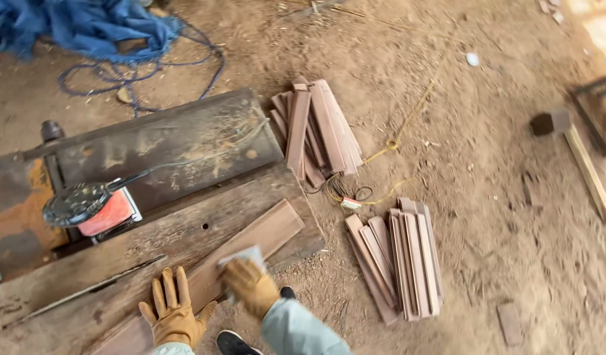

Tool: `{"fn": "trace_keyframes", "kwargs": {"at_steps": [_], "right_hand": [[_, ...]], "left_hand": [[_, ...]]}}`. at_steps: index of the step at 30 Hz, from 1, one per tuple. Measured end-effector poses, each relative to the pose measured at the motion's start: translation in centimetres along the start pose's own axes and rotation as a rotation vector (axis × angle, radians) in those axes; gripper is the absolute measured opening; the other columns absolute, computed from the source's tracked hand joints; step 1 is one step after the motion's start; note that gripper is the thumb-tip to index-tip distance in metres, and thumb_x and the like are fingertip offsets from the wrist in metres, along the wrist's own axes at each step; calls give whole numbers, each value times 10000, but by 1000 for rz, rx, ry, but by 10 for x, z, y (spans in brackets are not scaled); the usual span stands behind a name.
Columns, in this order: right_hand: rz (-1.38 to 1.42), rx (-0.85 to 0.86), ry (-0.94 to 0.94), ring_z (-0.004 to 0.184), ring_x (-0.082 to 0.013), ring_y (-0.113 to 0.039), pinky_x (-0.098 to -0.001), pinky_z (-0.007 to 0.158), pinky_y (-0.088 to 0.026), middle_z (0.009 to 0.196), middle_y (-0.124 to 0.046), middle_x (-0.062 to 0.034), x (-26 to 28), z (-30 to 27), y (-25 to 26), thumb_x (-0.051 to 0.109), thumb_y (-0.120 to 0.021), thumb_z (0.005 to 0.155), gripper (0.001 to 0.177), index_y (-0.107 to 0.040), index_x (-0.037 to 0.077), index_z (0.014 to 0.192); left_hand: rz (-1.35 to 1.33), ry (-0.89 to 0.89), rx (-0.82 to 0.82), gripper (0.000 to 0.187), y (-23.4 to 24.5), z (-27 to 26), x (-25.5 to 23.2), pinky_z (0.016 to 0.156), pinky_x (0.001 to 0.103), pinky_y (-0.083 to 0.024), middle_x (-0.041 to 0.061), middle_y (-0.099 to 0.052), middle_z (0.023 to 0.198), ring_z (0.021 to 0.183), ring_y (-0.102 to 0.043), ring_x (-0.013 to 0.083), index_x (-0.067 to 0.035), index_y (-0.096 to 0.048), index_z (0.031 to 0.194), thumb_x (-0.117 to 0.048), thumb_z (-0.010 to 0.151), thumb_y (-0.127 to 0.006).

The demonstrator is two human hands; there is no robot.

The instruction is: Sanding a long piece of wood by hand and then with an electric orbital sander.

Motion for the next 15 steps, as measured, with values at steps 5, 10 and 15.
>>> {"fn": "trace_keyframes", "kwargs": {"at_steps": [5,10,15], "right_hand": [[-1464,-668,771,1168,-280,-599,-432,1027,-446,1291,-657,-95,11,53,54,61,-638,619,619,-646,160,1230],[-1269,-580,896,1185,-239,-629,-375,1069,-487,1284,-643,-61,-63,4,-48,16,-630,791,476,-619,138,1251],[-238,20,-87,926,-345,-660,-490,897,-526,1171,-674,-199,76,-96,-22,153,-509,1091,263,-669,42,1269]], "left_hand": [[-30,16,-53,1373,11,0,1,1218,692,-64,59,44,1736,1604,33,306,-231,109,1628,-816,665,-674],[-48,-9,75,1515,18,-3,3,1223,666,-42,75,111,1735,1598,104,311,-236,190,1618,-680,615,-856],[4,-71,161,1524,26,-14,10,1266,579,-54,57,142,1748,1613,106,278,-250,218,1622,-485,668,-947]]}}
Point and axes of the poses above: each hand's wrist, its own z-axis towards the middle knuckle, its own y-axis out of the back of the hand, x = y × z, the point moved 8 cm from there along z, towards the middle knuckle
